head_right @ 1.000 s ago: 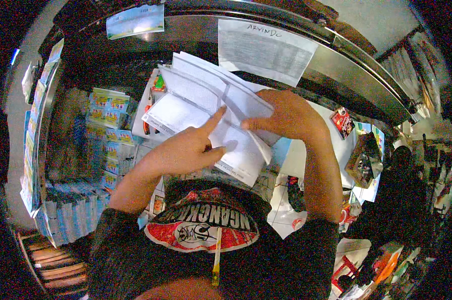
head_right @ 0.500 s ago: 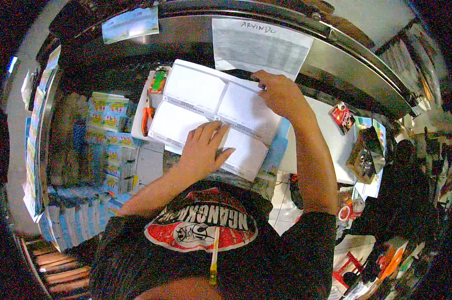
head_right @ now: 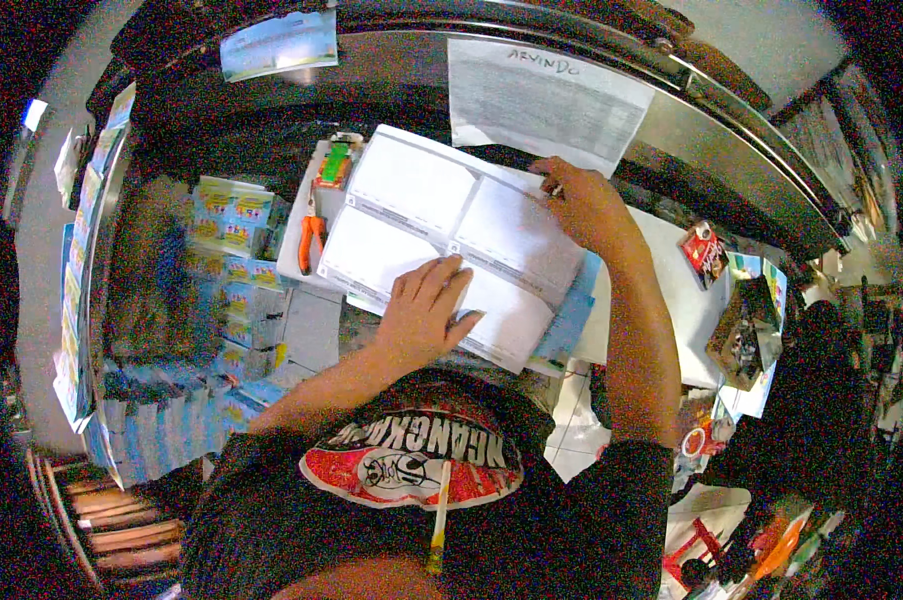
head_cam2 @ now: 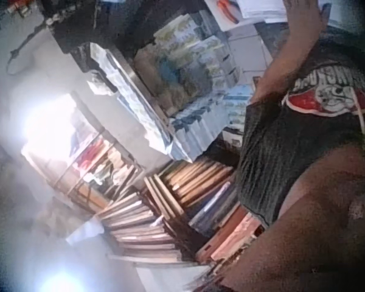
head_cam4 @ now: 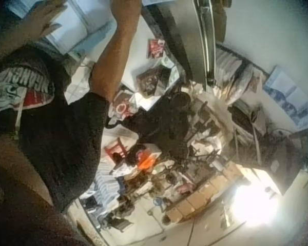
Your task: The person folds printed paper sheets, inserts inner pages into booklet covers, and folds the assembled booklets closed by hand.
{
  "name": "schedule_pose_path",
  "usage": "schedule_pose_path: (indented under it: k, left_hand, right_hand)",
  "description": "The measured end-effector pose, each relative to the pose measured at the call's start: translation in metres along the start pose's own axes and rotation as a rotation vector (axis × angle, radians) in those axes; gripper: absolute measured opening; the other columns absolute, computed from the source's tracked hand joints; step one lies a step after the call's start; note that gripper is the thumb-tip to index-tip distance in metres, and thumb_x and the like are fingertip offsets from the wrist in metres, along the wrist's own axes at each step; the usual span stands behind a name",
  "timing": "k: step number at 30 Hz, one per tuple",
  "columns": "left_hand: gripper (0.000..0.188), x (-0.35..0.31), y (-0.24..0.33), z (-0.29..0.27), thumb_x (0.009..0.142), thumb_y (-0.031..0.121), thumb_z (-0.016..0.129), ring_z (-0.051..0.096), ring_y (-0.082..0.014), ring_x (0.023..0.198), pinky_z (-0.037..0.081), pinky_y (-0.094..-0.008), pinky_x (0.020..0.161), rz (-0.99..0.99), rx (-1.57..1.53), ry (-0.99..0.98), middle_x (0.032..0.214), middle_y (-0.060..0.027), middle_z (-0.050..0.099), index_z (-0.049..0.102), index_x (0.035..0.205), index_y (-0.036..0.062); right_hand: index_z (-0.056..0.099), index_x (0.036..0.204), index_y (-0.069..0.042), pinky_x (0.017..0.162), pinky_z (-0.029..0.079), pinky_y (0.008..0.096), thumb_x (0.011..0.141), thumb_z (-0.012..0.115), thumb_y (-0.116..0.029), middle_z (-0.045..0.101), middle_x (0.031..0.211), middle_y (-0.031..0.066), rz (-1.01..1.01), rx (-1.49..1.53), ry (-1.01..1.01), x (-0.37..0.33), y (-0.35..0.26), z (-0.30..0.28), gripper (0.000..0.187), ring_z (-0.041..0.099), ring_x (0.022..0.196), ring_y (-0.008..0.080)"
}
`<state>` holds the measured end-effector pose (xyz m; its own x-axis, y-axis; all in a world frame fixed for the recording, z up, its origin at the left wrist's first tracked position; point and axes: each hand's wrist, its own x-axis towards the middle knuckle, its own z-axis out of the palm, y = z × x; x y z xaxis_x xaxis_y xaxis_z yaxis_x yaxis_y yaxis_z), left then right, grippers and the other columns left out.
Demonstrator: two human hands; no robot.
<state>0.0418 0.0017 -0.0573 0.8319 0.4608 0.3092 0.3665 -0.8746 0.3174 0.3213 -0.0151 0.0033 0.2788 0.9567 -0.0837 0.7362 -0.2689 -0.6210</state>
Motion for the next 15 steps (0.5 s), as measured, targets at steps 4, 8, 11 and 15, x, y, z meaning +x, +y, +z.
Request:
schedule_pose_path:
  k: [4,8,11,15]
  left_hand:
    - [0.055,-0.004,-0.001,0.002,0.085,0.041,0.063,0.045,-0.033,0.12,0.039,-0.0484,0.096,0.011,-0.027,0.039,0.133,-0.0141,0.048,0.053,0.125,0.0044]
    - [0.054,-0.005,-0.001,-0.001,0.085,0.041,0.063,0.045,-0.0326,0.12,0.039,-0.048,0.096,0.012,-0.037,0.032,0.134,-0.0137,0.047,0.054,0.124,0.0046]
    - [0.057,-0.008,0.002,-0.008,0.084,0.044,0.064,0.045,-0.0317,0.122,0.037,-0.0492,0.098,0.049,-0.011,0.02,0.135,-0.0134,0.047,0.054,0.126,0.0066]
    - [0.065,-0.011,0.014,-0.023,0.077,0.046,0.069,0.042,-0.0298,0.127,0.035,-0.0503,0.102,0.126,-0.041,-0.053,0.139,-0.0139,0.044,0.053,0.129,0.009]
  right_hand:
    - [0.059,0.121,-0.011,0.078,0.05,0.0377,0.081,0.064,-0.008,0.068,0.096,0.0145,-0.061,0.004,0.018,-0.002,-0.004,-0.001,0.04,0.065,0.084,0.0273]
    - [0.06,0.12,-0.011,0.078,0.051,0.0385,0.081,0.063,-0.008,0.068,0.098,0.0154,-0.063,-0.025,0.029,-0.004,-0.012,-0.007,0.039,0.066,0.086,0.0274]
    - [0.06,0.118,-0.01,0.079,0.051,0.0381,0.081,0.062,-0.006,0.068,0.098,0.0164,-0.085,-0.059,0.07,-0.004,-0.013,-0.009,0.037,0.066,0.087,0.0283]
    - [0.06,0.116,-0.009,0.079,0.051,0.0369,0.082,0.061,-0.004,0.068,0.096,0.0172,-0.186,-0.103,0.158,-0.01,-0.015,-0.013,0.034,0.066,0.087,0.0296]
